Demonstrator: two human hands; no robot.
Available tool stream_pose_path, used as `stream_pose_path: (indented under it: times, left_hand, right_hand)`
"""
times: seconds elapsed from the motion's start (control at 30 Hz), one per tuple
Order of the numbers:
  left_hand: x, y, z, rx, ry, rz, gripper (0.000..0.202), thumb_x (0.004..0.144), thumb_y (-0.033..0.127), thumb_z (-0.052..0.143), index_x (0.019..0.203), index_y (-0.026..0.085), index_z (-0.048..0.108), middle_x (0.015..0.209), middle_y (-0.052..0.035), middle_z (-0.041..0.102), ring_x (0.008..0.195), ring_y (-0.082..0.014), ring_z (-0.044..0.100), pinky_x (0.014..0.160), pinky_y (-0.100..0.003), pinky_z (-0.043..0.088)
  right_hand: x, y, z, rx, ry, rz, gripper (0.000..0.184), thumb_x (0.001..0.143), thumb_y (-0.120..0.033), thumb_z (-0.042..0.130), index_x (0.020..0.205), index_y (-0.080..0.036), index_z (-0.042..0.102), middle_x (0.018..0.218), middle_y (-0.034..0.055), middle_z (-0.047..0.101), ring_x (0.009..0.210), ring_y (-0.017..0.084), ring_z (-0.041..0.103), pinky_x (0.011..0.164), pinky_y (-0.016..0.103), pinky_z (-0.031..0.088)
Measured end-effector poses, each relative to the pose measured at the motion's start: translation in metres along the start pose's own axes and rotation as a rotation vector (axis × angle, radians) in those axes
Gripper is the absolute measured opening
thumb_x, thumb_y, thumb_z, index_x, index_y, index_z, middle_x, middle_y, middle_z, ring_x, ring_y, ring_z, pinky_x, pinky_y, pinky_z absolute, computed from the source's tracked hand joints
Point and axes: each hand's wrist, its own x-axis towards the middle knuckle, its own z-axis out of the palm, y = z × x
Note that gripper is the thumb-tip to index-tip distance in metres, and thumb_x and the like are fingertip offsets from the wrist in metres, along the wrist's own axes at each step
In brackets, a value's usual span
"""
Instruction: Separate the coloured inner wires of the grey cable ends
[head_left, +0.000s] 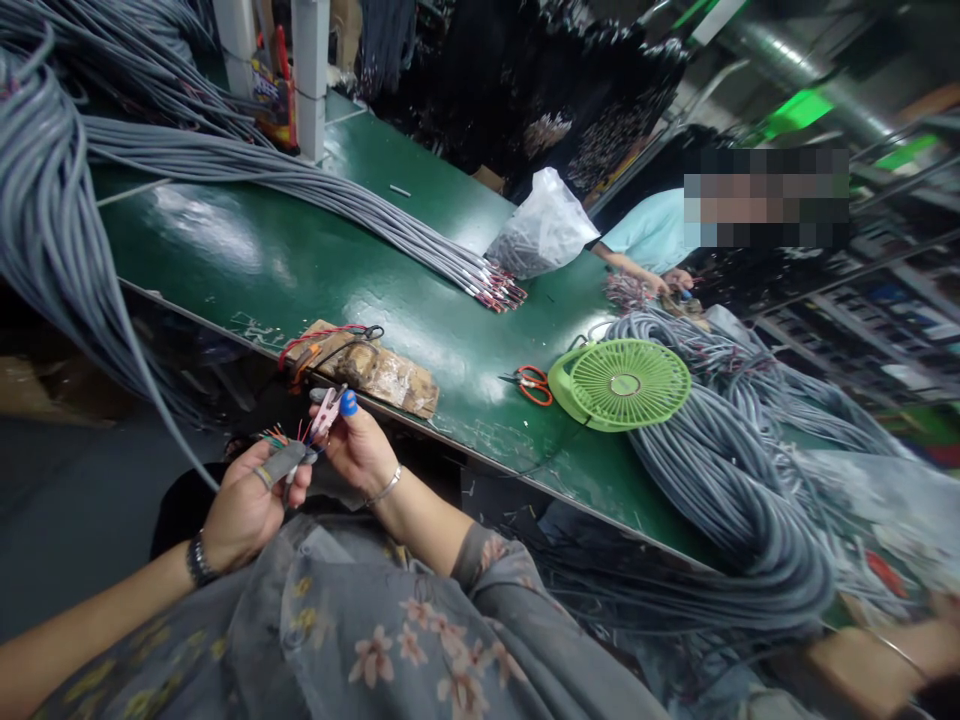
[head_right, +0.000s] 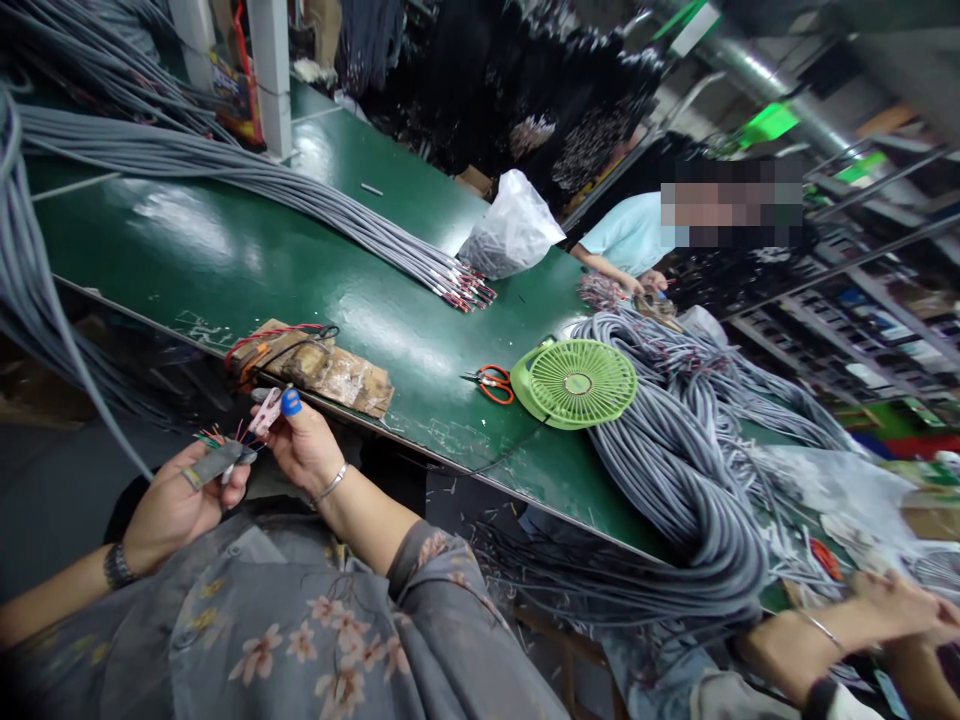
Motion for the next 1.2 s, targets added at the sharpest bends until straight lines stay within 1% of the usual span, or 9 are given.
stream_pose_path:
  times: [0.2,0.3,0.43,0.5,0.67,0.73,0.83,1.03,1.2]
  left_hand:
    - [0.002,-0.003,-0.003,-0.005,0.016,0.016,0.03,0.04,0.025,0.089,0.058,0.019,0.065,0.043,0.0002,0.064,0.038,-0.0091,0.049,0.037,-0.019,0.038]
    - [0.001,-0.004,-0.006,0.004,-0.018,0.04,0.03,0.044,0.025,0.09,0.059,0.018,0.066,0.044,0.0,0.063,0.038,-0.009,0.049,0.037,-0.019,0.039]
    - [-0.005,-0.003,-0.011,0.015,-0.078,0.06,0.027,0.048,0.023,0.09,0.062,0.019,0.067,0.045,0.0009,0.064,0.039,-0.0097,0.051,0.039,-0.019,0.041]
    - [-0.007,-0.003,-0.013,0.026,-0.084,0.084,0.026,0.047,0.02,0.09,0.061,0.02,0.068,0.046,0.0008,0.066,0.04,-0.0106,0.052,0.039,-0.02,0.043]
    - [-0.008,-0.002,-0.019,0.105,-0.018,0.245,0.023,0.048,0.02,0.089,0.061,0.021,0.07,0.05,-0.0012,0.069,0.042,-0.0149,0.06,0.041,-0.024,0.049]
    - [-0.007,-0.001,-0.022,0.164,0.013,0.337,0.022,0.05,0.021,0.09,0.063,0.021,0.072,0.052,-0.0013,0.071,0.043,-0.0155,0.062,0.043,-0.025,0.052]
    - [-0.004,-0.001,-0.023,0.24,0.001,0.416,0.019,0.052,0.022,0.09,0.063,0.023,0.074,0.054,-0.0011,0.072,0.045,-0.0158,0.064,0.045,-0.025,0.055]
    - [0.003,-0.006,-0.021,0.275,-0.011,0.439,0.021,0.052,0.027,0.091,0.063,0.025,0.074,0.054,-0.0002,0.073,0.045,-0.0162,0.065,0.045,-0.023,0.056]
    - [0.004,-0.008,-0.017,0.304,-0.021,0.429,0.023,0.052,0.029,0.092,0.063,0.025,0.072,0.054,-0.0004,0.073,0.045,-0.0165,0.064,0.045,-0.024,0.056]
  right_hand:
    - [-0.003,0.0,0.0,-0.015,-0.008,0.025,0.04,0.086,-0.055,0.08,0.084,-0.017,0.071,0.074,0.0028,0.071,0.067,0.015,0.062,0.062,0.025,0.051]
    - [-0.004,-0.001,-0.002,-0.05,-0.027,0.032,0.048,0.088,-0.066,0.073,0.086,-0.018,0.07,0.075,0.0024,0.07,0.067,0.015,0.061,0.06,0.025,0.05]
    - [-0.007,-0.007,-0.003,-0.098,-0.079,0.069,0.058,0.09,-0.076,0.06,0.081,-0.018,0.068,0.075,0.0031,0.07,0.064,0.013,0.06,0.055,0.022,0.049]
    - [-0.009,-0.01,-0.004,-0.128,-0.109,0.083,0.058,0.091,-0.074,0.06,0.08,-0.018,0.067,0.075,0.0032,0.07,0.063,0.013,0.059,0.054,0.022,0.049]
    - [-0.013,-0.011,-0.007,-0.218,-0.112,0.006,0.043,0.085,-0.059,0.078,0.085,-0.018,0.069,0.07,-0.0007,0.065,0.06,0.01,0.054,0.055,0.02,0.048]
    - [-0.013,-0.01,-0.008,-0.238,-0.114,-0.024,0.044,0.082,-0.06,0.08,0.083,-0.018,0.068,0.069,-0.0009,0.064,0.061,0.01,0.054,0.055,0.02,0.048]
    - [-0.012,-0.008,-0.008,-0.233,-0.102,-0.013,0.047,0.083,-0.064,0.077,0.082,-0.018,0.068,0.074,0.0008,0.067,0.063,0.011,0.054,0.056,0.021,0.047]
    - [-0.01,-0.004,-0.005,-0.145,-0.055,0.023,0.041,0.085,-0.058,0.079,0.085,-0.019,0.07,0.083,0.0031,0.071,0.073,0.014,0.062,0.066,0.027,0.051]
    - [-0.007,-0.002,-0.003,-0.098,-0.03,0.01,0.038,0.083,-0.054,0.083,0.079,-0.019,0.07,0.077,0.0033,0.07,0.07,0.016,0.061,0.063,0.028,0.05]
